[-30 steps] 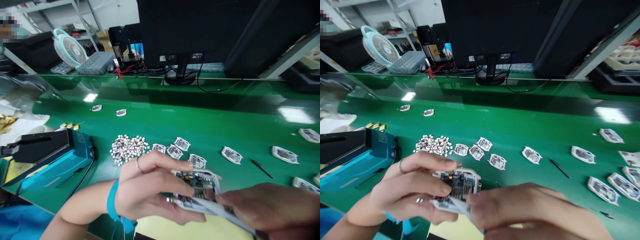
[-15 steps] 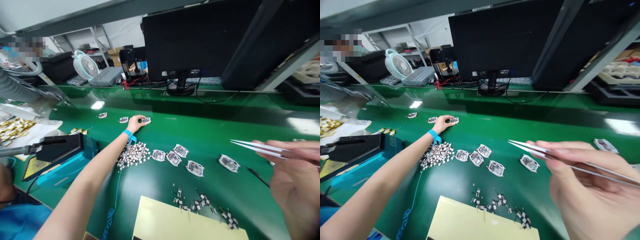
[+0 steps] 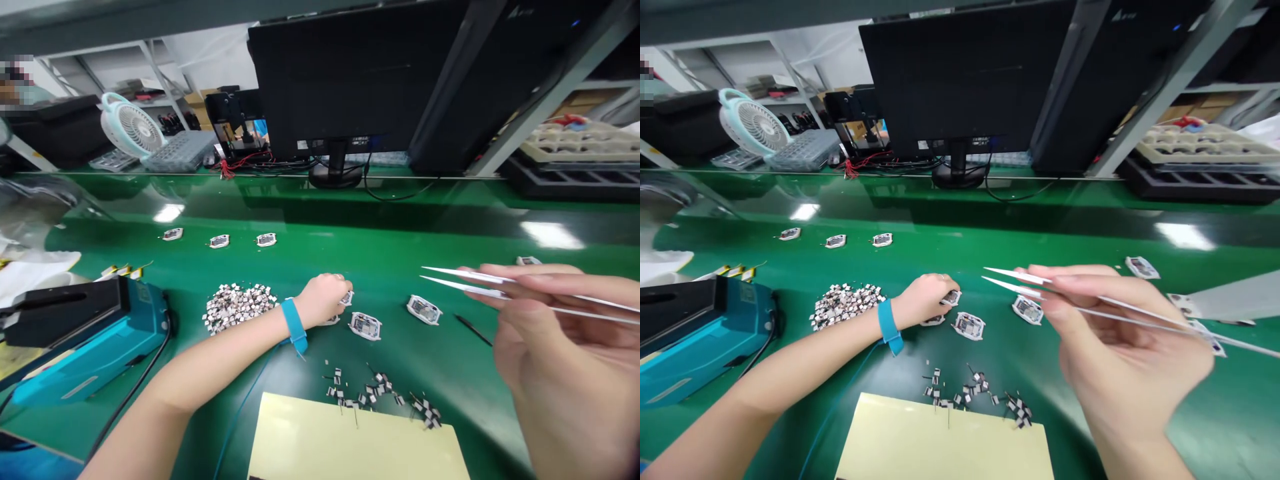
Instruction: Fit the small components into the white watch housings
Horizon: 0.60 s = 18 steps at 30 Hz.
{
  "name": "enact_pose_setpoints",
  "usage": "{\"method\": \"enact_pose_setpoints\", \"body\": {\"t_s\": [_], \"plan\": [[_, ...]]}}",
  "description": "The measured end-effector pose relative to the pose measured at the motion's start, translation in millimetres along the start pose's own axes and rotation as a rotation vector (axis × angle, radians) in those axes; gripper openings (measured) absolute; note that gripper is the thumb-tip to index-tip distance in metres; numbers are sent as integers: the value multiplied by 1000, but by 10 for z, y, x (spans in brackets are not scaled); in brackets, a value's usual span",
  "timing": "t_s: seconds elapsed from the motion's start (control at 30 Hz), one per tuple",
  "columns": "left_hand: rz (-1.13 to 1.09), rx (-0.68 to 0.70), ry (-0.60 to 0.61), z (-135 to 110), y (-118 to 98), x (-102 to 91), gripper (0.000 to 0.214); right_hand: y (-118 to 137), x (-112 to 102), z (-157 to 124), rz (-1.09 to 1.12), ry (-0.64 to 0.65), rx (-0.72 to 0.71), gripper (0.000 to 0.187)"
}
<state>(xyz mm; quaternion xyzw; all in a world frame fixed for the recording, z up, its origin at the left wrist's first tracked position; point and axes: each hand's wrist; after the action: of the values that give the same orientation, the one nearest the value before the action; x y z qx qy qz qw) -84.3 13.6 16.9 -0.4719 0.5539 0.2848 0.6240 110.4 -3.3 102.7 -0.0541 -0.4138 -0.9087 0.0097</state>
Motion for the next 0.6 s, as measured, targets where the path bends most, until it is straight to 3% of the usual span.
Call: {"method": "enact_pose_setpoints", "body": {"t_s": [0.07, 0.17, 0.37, 0.47, 0.6], "plan": [[-9, -23, -38, 10, 15, 5, 22, 21, 10, 6, 52, 39, -4, 26], [-69, -23, -135, -46, 33, -140, 23, 52, 25, 4, 47, 98, 27, 25], [-288, 16, -421, -528, -184, -592, 45, 104, 75, -85, 52, 408, 143, 24], [-574, 65, -591, -760, -344, -658, 55, 139, 109, -145, 27, 518, 100, 21], [-733, 108, -685, -899, -467, -649, 60, 214, 139, -188, 27, 547, 52, 21]]}}
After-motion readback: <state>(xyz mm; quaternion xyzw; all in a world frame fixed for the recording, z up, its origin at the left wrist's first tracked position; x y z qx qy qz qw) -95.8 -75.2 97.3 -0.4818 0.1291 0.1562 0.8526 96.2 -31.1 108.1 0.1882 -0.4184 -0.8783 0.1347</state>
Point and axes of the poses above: each hand's wrist, its own z-axis towards the middle knuckle, its own x-axis out of the palm, y = z × x, and after that the axes turned 3 degrees about z, right-handed
